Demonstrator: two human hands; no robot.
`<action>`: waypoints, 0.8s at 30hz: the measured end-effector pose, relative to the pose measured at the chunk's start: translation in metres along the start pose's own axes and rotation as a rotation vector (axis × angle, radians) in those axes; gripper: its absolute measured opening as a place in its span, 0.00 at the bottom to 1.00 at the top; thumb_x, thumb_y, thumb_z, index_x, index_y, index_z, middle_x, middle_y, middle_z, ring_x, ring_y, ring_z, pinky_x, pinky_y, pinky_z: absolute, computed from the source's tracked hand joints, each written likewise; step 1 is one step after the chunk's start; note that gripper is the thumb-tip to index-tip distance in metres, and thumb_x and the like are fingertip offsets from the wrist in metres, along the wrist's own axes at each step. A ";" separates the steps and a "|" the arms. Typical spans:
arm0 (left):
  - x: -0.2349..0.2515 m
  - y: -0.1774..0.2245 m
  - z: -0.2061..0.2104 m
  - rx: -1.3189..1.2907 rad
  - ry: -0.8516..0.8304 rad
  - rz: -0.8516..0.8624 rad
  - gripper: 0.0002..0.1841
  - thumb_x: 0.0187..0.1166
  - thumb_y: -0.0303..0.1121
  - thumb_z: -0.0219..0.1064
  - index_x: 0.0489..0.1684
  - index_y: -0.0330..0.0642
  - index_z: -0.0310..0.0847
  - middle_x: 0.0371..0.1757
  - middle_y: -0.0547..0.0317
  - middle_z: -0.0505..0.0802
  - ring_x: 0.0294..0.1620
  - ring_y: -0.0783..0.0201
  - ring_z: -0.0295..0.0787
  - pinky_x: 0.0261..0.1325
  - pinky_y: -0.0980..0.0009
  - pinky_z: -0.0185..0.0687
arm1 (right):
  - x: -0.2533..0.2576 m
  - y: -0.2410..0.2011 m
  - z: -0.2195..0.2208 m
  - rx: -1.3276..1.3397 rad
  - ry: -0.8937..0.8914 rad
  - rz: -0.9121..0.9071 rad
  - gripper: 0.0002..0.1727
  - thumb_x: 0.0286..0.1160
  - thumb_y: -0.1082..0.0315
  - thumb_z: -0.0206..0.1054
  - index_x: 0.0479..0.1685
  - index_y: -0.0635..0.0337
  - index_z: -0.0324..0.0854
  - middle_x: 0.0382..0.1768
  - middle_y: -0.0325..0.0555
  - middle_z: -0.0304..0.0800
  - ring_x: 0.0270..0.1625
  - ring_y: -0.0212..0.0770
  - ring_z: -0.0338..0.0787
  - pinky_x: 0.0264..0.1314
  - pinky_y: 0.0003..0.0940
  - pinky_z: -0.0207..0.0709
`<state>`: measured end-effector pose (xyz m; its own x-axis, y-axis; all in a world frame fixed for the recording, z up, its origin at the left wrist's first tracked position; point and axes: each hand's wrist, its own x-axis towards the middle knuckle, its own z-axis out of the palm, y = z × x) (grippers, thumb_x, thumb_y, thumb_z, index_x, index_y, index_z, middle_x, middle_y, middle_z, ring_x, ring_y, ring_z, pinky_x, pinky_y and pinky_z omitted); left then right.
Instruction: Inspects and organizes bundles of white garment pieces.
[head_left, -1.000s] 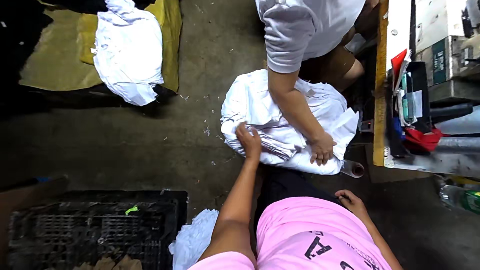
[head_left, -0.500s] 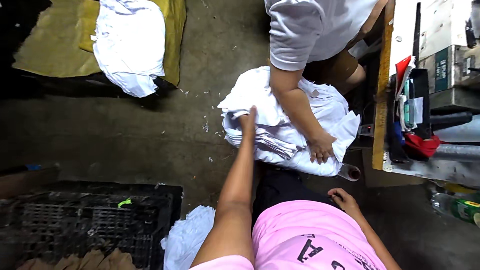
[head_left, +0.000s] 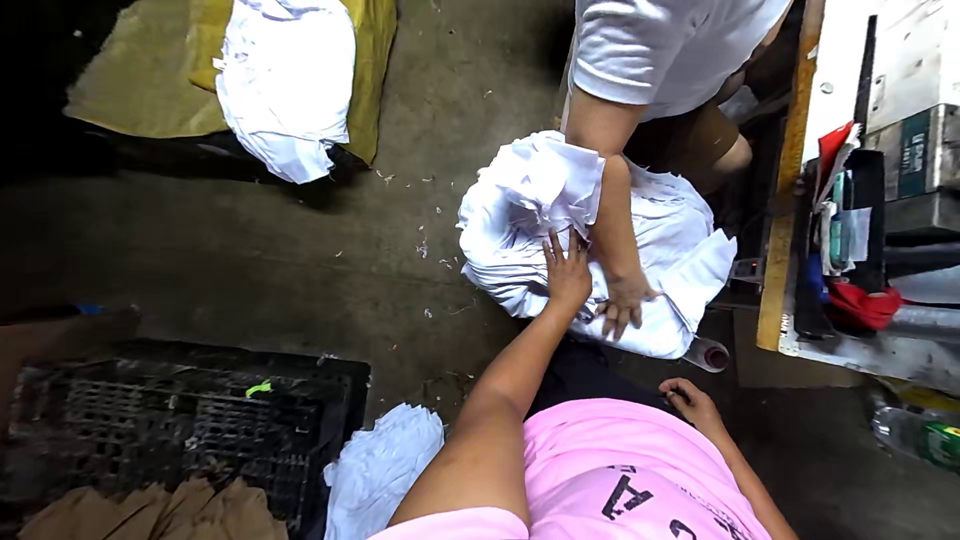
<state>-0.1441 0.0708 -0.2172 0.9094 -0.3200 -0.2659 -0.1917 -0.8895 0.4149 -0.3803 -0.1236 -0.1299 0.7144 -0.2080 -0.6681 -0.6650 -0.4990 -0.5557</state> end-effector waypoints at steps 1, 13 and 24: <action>-0.001 -0.001 -0.001 0.000 -0.010 -0.002 0.23 0.81 0.33 0.62 0.75 0.38 0.81 0.95 0.36 0.54 0.93 0.23 0.34 0.87 0.23 0.28 | -0.001 0.000 0.000 0.006 0.004 0.004 0.11 0.78 0.86 0.57 0.51 0.82 0.82 0.52 0.70 0.86 0.48 0.48 0.88 0.56 0.39 0.81; -0.009 -0.014 0.013 0.019 0.104 0.158 0.25 0.85 0.34 0.58 0.79 0.34 0.75 0.92 0.36 0.62 0.94 0.31 0.43 0.88 0.29 0.36 | -0.010 -0.006 0.006 0.072 0.044 0.071 0.10 0.80 0.86 0.57 0.51 0.81 0.82 0.51 0.67 0.86 0.44 0.43 0.87 0.53 0.34 0.82; -0.062 -0.087 0.025 0.035 0.175 0.572 0.40 0.70 0.52 0.72 0.82 0.39 0.74 0.83 0.46 0.79 0.84 0.45 0.75 0.80 0.32 0.62 | -0.018 -0.001 0.012 0.197 0.084 0.137 0.11 0.80 0.86 0.56 0.54 0.81 0.80 0.54 0.66 0.84 0.41 0.39 0.86 0.49 0.30 0.82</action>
<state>-0.1933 0.1601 -0.2585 0.7051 -0.6952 0.1394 -0.6777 -0.6030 0.4208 -0.3953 -0.1093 -0.1233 0.6245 -0.3355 -0.7053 -0.7808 -0.2891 -0.5538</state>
